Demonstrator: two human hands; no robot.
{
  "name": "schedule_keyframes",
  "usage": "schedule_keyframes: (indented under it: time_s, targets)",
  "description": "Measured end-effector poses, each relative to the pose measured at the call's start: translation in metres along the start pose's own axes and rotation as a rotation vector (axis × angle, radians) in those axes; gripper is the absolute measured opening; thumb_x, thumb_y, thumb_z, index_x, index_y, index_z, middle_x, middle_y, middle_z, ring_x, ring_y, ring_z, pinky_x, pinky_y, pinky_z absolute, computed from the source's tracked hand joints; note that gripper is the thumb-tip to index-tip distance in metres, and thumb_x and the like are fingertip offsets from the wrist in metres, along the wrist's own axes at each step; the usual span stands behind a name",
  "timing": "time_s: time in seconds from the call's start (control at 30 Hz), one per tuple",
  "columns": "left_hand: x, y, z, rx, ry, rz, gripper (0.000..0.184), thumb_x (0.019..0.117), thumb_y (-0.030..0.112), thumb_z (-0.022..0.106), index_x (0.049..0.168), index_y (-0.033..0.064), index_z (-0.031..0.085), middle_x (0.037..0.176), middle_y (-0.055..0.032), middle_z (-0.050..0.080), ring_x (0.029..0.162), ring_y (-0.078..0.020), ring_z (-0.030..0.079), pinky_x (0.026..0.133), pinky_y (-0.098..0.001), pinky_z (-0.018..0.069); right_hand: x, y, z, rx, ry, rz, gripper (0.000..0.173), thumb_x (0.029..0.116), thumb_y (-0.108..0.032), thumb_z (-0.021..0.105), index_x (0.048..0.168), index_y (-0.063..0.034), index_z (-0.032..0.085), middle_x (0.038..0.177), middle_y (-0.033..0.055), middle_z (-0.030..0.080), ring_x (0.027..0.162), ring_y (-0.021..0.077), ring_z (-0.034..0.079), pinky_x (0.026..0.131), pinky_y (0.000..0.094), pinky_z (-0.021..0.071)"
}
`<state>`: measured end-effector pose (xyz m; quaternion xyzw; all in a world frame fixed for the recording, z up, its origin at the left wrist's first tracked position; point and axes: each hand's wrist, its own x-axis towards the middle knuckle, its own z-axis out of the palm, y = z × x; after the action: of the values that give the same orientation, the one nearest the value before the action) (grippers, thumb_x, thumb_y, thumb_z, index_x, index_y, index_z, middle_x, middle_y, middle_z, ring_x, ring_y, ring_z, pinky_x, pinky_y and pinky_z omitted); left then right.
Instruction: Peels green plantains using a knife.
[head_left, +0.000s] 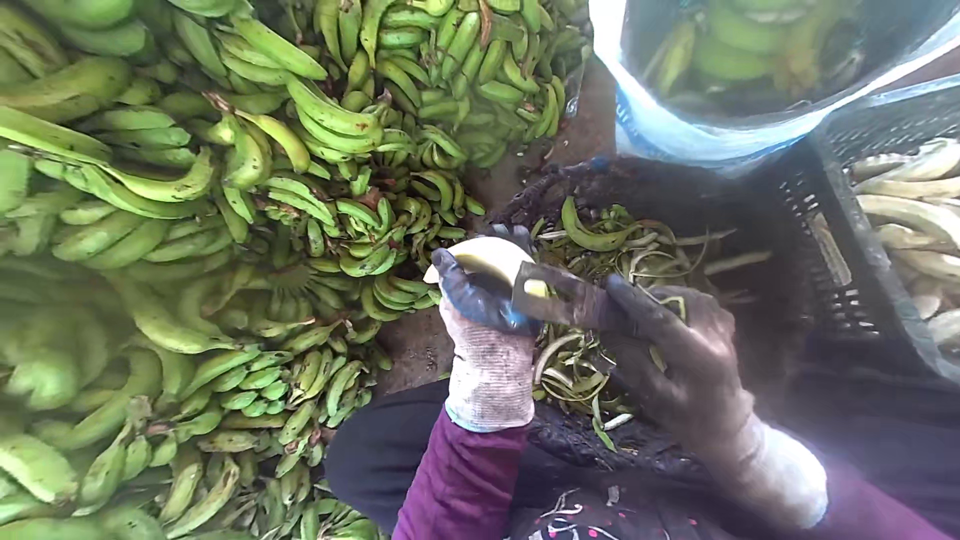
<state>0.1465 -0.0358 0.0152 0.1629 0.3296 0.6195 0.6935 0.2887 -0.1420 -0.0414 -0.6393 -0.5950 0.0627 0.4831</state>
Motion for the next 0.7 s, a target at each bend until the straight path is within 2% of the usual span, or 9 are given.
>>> schedule_keyframes:
  time_s: [0.1,0.17,0.23,0.33,0.37,0.43,0.5,0.57,0.7]
  targets:
    - [-0.006,-0.002,0.004,0.261,-0.181,-0.017,0.042,0.1086,0.050,0.030,0.117,0.0215,0.060,0.103,0.0018,0.067,0.095,-0.0090,0.067,0.079,-0.0275,0.0584,0.000,0.003,0.004,-0.020,0.080,-0.013,0.032,0.0965,-0.027,0.067,0.127,-0.0224,0.074,0.111,0.0168,0.070,0.100,0.0321,0.065,0.086,0.0556,0.0493]
    - [-0.009,-0.010,-0.012,0.687,-0.328,-0.101,0.044,0.1084,0.050,0.032,0.138,0.0230,0.052,0.104,-0.0005,0.068,0.088,-0.0081,0.066,0.074,-0.0276,0.0579,0.016,0.018,-0.005,-0.078,0.012,0.018,0.035,0.0983,-0.027,0.064,0.132,-0.0234,0.072,0.110,0.0173,0.070,0.097,0.0337,0.066,0.081,0.0566,0.0511]
    - [-0.011,-0.018,-0.035,0.967,-0.534,-0.266,0.062,0.1046,0.050,0.037,0.154,0.0133,0.036,0.112,-0.0051,0.067,0.092,-0.0102,0.066,0.082,-0.0325,0.0582,0.034,0.036,-0.020,-0.123,-0.222,0.112,0.039,0.1003,-0.035,0.058,0.138,-0.0293,0.067,0.113,0.0137,0.070,0.104,0.0341,0.065,0.084,0.0596,0.0496]
    - [-0.022,-0.019,-0.054,0.922,-0.707,-0.485,0.079,0.0999,0.058,0.044,0.159,0.0084,0.027,0.120,-0.0068,0.067,0.094,-0.0126,0.067,0.081,-0.0325,0.0593,0.050,0.057,-0.030,-0.230,-0.660,0.351,0.036,0.1034,-0.045,0.054,0.137,-0.0386,0.066,0.113,0.0086,0.071,0.107,0.0320,0.065,0.090,0.0637,0.0467]
    - [-0.025,-0.018,-0.056,0.806,-0.623,-0.497,0.069,0.1025,0.051,0.043,0.156,0.0088,0.033,0.116,-0.0089,0.068,0.090,-0.0160,0.068,0.078,-0.0337,0.0594,0.049,0.057,-0.027,-0.245,-0.731,0.420,0.037,0.1048,-0.045,0.052,0.138,-0.0366,0.065,0.116,0.0099,0.071,0.110,0.0333,0.065,0.092,0.0646,0.0475]
    - [-0.023,-0.016,-0.047,0.519,-0.339,-0.449,0.047,0.1077,0.042,0.030,0.133,0.0091,0.052,0.104,-0.0107,0.072,0.081,-0.0187,0.070,0.070,-0.0337,0.0603,0.041,0.044,-0.019,-0.209,-0.683,0.409,0.044,0.1079,-0.045,0.044,0.146,-0.0278,0.060,0.121,0.0129,0.071,0.112,0.0343,0.067,0.094,0.0620,0.0506]
    - [-0.015,-0.012,-0.035,0.243,-0.156,-0.408,0.055,0.1097,0.045,0.022,0.115,0.0087,0.063,0.092,-0.0093,0.070,0.075,-0.0182,0.069,0.067,-0.0335,0.0601,0.026,0.026,-0.010,-0.166,-0.466,0.221,0.046,0.1073,-0.042,0.044,0.143,-0.0203,0.062,0.110,0.0157,0.072,0.100,0.0351,0.070,0.086,0.0583,0.0549]
    - [-0.008,-0.009,-0.027,0.090,-0.131,-0.362,0.057,0.1070,0.052,0.025,0.103,0.0126,0.065,0.085,-0.0053,0.068,0.074,-0.0151,0.068,0.065,-0.0323,0.0592,0.013,0.015,-0.004,-0.071,-0.243,0.031,0.041,0.1029,-0.037,0.051,0.138,-0.0217,0.067,0.101,0.0142,0.072,0.089,0.0310,0.069,0.076,0.0540,0.0542]
    - [-0.004,0.002,-0.012,-0.088,-0.105,-0.433,0.056,0.1017,0.064,0.029,0.101,0.0180,0.062,0.079,0.0009,0.064,0.070,-0.0108,0.066,0.061,-0.0276,0.0568,-0.011,0.004,-0.008,-0.033,-0.016,-0.082,0.034,0.0955,-0.028,0.069,0.130,-0.0295,0.071,0.114,0.0153,0.070,0.110,0.0335,0.064,0.098,0.0588,0.0459]
